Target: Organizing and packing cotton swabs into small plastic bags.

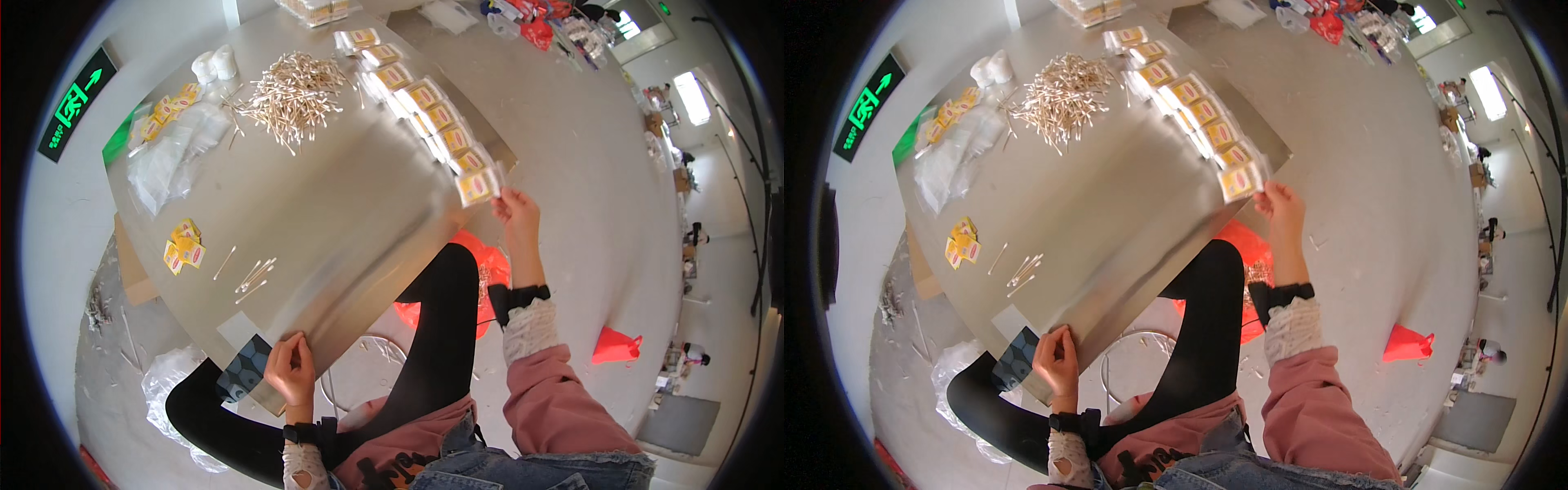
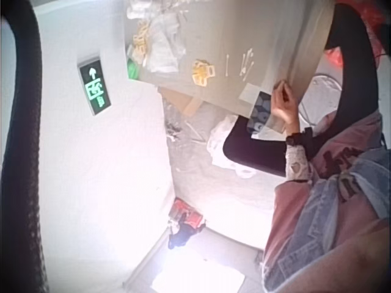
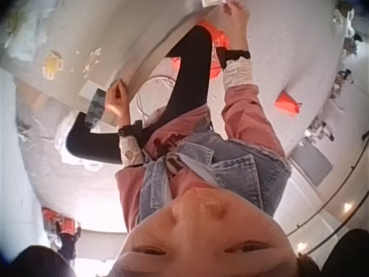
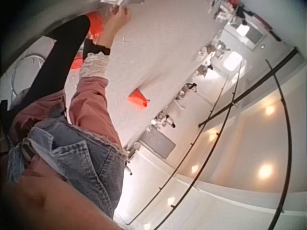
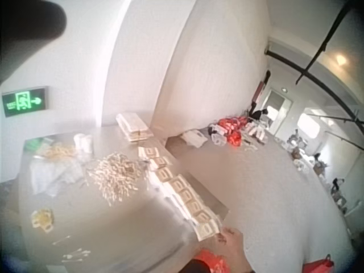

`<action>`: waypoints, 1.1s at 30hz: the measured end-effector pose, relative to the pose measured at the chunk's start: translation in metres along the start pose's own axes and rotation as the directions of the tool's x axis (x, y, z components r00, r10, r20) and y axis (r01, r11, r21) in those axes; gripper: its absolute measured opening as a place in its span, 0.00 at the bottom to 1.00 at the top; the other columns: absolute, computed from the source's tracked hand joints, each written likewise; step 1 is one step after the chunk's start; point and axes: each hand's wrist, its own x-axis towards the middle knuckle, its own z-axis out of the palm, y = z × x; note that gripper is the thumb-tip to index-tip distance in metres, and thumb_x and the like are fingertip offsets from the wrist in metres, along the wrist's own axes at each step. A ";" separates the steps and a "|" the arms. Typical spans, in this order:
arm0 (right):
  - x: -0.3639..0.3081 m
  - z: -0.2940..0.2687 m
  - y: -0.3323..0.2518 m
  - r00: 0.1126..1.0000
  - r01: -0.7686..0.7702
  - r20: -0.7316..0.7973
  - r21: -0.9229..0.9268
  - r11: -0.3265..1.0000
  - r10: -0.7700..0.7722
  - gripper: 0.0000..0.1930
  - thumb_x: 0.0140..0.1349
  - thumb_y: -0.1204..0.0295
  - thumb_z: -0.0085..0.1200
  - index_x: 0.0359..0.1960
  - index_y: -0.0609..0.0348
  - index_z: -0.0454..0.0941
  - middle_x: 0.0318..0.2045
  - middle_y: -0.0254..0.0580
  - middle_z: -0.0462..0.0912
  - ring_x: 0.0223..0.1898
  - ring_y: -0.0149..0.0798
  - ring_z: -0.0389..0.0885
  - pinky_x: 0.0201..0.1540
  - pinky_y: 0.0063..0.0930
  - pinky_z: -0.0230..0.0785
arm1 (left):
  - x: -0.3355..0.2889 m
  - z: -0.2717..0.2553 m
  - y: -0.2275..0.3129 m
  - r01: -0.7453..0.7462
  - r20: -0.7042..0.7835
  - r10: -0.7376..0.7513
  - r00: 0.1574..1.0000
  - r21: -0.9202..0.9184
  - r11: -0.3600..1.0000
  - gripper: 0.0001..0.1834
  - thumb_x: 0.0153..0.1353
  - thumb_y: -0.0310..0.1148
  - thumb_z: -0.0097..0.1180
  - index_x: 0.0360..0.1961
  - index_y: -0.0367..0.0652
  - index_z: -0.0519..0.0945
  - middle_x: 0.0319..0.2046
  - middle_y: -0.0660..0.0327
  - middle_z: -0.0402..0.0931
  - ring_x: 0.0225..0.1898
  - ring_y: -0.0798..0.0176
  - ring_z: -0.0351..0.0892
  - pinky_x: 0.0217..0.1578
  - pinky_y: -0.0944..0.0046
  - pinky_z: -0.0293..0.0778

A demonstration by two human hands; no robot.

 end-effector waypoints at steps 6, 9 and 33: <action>0.085 0.034 -0.039 0.985 0.051 0.162 0.063 0.997 -0.061 0.10 0.65 0.69 0.62 0.42 0.61 0.82 0.32 0.34 0.84 0.33 0.29 0.84 0.33 0.22 0.75 | -0.002 0.000 -0.002 -0.007 -0.019 0.007 1.000 0.024 1.000 0.04 0.56 0.21 0.65 0.32 0.41 0.86 0.21 0.62 0.75 0.16 0.67 0.70 0.18 0.68 0.63; 0.119 0.048 -0.043 0.976 0.025 0.216 -0.074 0.997 -0.008 0.09 0.63 0.70 0.63 0.42 0.60 0.83 0.32 0.34 0.84 0.32 0.28 0.84 0.30 0.24 0.74 | -0.002 0.005 0.000 -0.016 -0.024 0.016 1.000 0.029 0.999 0.03 0.56 0.21 0.65 0.32 0.41 0.85 0.20 0.62 0.75 0.16 0.67 0.69 0.18 0.68 0.63; -0.075 0.246 -0.012 0.353 0.863 0.809 -0.088 0.497 -0.470 0.16 0.61 0.82 0.56 0.50 0.57 0.75 0.46 0.44 0.78 0.35 0.40 0.79 0.41 0.31 0.74 | 0.000 -0.005 -0.003 0.047 -0.048 -0.050 0.998 -0.070 0.996 0.05 0.54 0.23 0.66 0.32 0.44 0.85 0.21 0.63 0.76 0.17 0.64 0.73 0.19 0.66 0.69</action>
